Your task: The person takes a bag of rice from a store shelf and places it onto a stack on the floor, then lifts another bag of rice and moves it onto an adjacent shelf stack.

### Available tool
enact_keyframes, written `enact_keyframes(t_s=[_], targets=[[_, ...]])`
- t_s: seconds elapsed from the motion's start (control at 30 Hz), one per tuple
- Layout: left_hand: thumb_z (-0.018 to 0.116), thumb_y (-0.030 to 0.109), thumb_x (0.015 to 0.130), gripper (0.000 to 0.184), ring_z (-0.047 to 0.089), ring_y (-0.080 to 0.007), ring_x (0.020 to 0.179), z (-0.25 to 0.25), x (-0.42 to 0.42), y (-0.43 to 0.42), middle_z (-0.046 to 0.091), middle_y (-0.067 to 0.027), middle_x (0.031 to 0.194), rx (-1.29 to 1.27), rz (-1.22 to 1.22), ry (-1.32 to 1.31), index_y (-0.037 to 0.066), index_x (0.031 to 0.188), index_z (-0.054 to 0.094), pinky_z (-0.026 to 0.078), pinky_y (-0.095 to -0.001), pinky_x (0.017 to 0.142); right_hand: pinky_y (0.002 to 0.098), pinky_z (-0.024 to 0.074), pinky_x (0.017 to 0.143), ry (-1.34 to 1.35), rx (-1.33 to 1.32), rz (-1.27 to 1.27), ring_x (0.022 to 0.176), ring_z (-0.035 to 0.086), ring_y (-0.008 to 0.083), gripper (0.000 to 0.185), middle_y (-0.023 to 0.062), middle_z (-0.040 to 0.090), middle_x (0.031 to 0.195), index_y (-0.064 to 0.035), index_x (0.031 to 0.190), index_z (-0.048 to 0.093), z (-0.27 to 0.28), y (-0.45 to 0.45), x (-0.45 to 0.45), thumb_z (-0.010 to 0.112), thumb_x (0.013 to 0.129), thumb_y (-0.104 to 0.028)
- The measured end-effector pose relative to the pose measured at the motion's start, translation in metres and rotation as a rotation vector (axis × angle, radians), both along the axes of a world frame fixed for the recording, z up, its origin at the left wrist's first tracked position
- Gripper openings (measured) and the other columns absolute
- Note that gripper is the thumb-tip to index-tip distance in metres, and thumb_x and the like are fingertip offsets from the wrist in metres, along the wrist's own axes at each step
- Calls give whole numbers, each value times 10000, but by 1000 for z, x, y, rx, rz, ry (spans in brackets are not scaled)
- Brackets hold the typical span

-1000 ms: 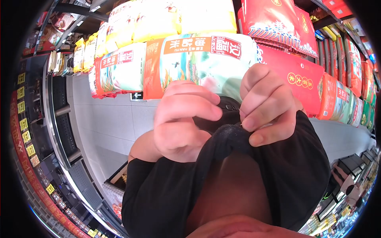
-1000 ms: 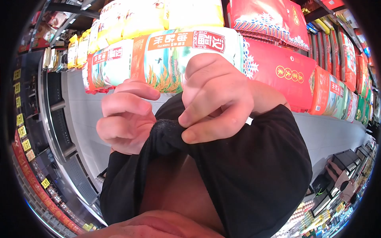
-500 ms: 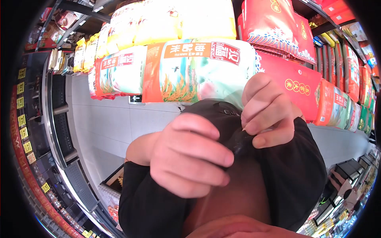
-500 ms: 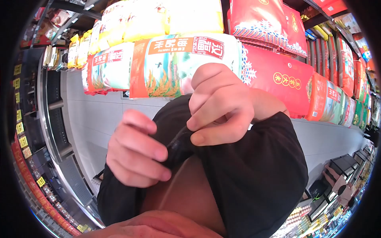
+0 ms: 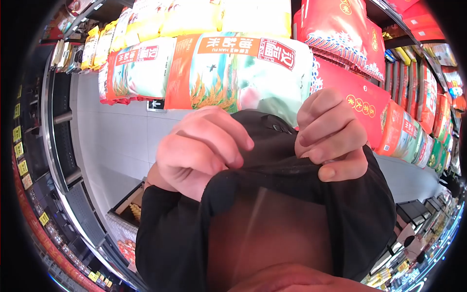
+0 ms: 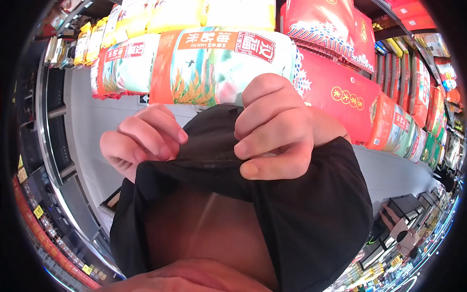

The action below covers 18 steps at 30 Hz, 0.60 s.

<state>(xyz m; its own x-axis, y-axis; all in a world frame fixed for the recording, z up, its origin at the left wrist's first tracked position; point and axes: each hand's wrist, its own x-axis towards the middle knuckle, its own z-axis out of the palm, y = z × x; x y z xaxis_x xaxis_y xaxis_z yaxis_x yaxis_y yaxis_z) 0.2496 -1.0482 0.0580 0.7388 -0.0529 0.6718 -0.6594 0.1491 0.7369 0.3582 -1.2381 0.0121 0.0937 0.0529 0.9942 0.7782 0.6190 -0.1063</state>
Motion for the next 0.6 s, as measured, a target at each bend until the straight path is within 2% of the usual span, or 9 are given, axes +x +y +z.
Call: enact_keyframes(t_s=[0.07, 0.2, 0.27, 0.4, 0.53, 0.6], targets=[[741, 50, 915, 268, 662, -282, 694, -5, -1, -2, 640, -60, 867, 19, 36, 12, 129, 1003, 500, 445, -360, 581, 321, 435, 610, -14, 14, 4, 725, 657, 162, 172, 42, 647, 1021, -162, 1057, 638, -1, 3, 1, 716, 912, -112], [681, 112, 956, 212, 663, -300, 734, -6, -3, 5, 632, -86, 982, 176, 65, -59, 145, 1079, 511, 451, -373, 571, 324, 440, 613, 72, 6, 15, 730, 658, 171, 174, 35, 660, 990, -170, 1027, 620, 5, 7, -7, 689, 899, -73], [655, 145, 970, 200, 658, -305, 755, -9, 0, 6, 614, -98, 1047, 224, 83, -131, 156, 1111, 513, 458, -382, 574, 321, 438, 614, 96, 38, 9, 724, 655, 178, 161, 38, 687, 992, -174, 984, 582, 13, 21, -11, 644, 900, -51], [646, 162, 966, 216, 644, -303, 784, -17, 5, 6, 580, -106, 1102, 257, 122, -269, 169, 1138, 516, 472, -394, 592, 329, 386, 641, 88, -67, 84, 714, 637, 191, 70, 41, 717, 984, -179, 936, 519, 25, 23, -14, 520, 962, -114], [717, 83, 806, 203, 638, -258, 806, -20, 10, -8, 662, -83, 1057, 107, 229, -348, 129, 988, 638, 471, -356, 602, 340, 362, 643, 37, -143, 141, 701, 610, 191, 77, 55, 732, 981, -195, 915, 503, 29, 19, -8, 522, 940, -125], [703, 82, 799, 175, 615, -236, 777, -21, 15, -2, 676, -68, 1063, 172, 119, -449, 132, 949, 628, 443, -344, 593, 349, 360, 643, 31, -113, 111, 689, 592, 191, 92, 52, 722, 968, -207, 920, 514, 25, 19, -6, 544, 919, -120]])
